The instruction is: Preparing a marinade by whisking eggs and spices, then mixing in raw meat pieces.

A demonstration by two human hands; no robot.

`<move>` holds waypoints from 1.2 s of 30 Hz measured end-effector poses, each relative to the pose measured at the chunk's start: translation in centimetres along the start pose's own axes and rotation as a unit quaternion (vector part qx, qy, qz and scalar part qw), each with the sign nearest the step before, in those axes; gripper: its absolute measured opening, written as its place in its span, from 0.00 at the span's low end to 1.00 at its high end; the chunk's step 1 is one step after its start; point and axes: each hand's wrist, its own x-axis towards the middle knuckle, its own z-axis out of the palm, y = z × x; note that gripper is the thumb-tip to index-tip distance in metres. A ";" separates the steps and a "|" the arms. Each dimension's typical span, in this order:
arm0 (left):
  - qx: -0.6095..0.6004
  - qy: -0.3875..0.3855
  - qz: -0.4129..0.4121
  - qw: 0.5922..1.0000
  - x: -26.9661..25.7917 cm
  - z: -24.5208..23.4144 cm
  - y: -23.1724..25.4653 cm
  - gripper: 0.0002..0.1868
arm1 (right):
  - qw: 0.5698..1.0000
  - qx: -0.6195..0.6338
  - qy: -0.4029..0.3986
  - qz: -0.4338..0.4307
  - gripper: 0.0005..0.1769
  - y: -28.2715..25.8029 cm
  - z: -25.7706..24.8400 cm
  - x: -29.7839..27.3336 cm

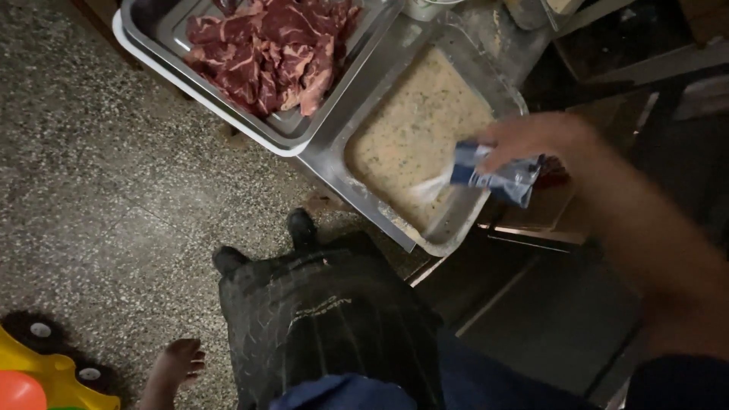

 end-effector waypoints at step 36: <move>-0.074 -0.024 0.052 0.996 0.8 0.2 0.0 0.13 | 0.966 -0.256 0.030 -0.017 0.46 -0.8 -4.0 10.6</move>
